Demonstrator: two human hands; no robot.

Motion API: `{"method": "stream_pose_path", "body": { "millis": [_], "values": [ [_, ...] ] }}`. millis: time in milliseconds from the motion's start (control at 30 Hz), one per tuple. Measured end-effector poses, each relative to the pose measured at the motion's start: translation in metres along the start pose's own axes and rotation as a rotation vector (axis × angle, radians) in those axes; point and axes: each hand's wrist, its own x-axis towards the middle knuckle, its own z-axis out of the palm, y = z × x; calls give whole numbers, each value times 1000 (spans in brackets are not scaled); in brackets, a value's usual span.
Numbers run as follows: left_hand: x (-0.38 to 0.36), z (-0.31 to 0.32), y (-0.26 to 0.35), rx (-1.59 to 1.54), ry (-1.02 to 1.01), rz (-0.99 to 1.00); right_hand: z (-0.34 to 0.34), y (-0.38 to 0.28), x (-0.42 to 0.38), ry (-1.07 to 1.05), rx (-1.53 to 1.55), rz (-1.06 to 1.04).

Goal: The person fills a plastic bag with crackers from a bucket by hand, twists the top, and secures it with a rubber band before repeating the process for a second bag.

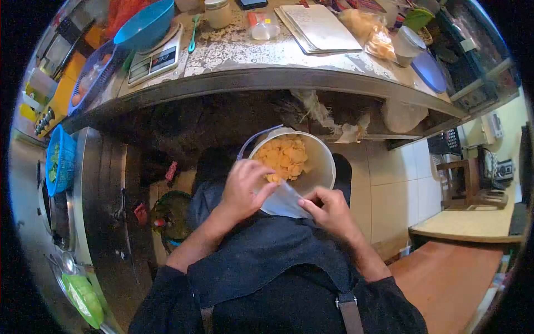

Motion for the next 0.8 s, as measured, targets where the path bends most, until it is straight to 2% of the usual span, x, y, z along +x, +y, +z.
{"method": "stream_pose_path", "body": {
  "millis": [33, 100, 167, 200, 233, 267, 333, 400, 433, 467, 500, 533, 633, 800],
  "values": [
    [3, -6, 7, 116, 96, -14, 2, 2, 2, 60, 54, -17],
    [-2, -6, 12, -26, -31, -101, 12, 12, 12, 179, 161, -52],
    [-13, -7, 19, -162, -151, -199, 26, 22, 20, 133, 312, -98],
    [-15, -3, 26, -319, -237, -337, 34, 19, 21, 118, 372, -107],
    [-16, 2, 30, -386, -245, -381, 41, 18, 24, 102, 432, -119],
    [-18, 7, 32, -455, -254, -425, 49, 24, 27, 92, 371, -230],
    [-19, 10, 34, -545, -281, -566, 49, 11, 23, 40, 282, -278],
    [-24, 20, 21, -654, -256, -612, 45, 9, 21, -48, 138, -356],
    [-25, 22, 15, -708, -243, -635, 43, 8, 20, -91, 70, -327],
    [-29, 19, 9, -567, -314, -593, 39, 4, 17, -135, 2, -300],
    [-32, 21, 4, -558, -311, -592, 37, 3, 15, -178, -64, -272],
    [-36, 27, -4, -551, -307, -589, 39, 12, 15, -140, -90, -351],
    [-38, 29, -3, -642, -345, -640, 40, 20, 17, -167, -211, -250],
    [-31, 28, 13, -594, -421, -598, 48, 26, 20, -64, -109, -403]
  ]
}}
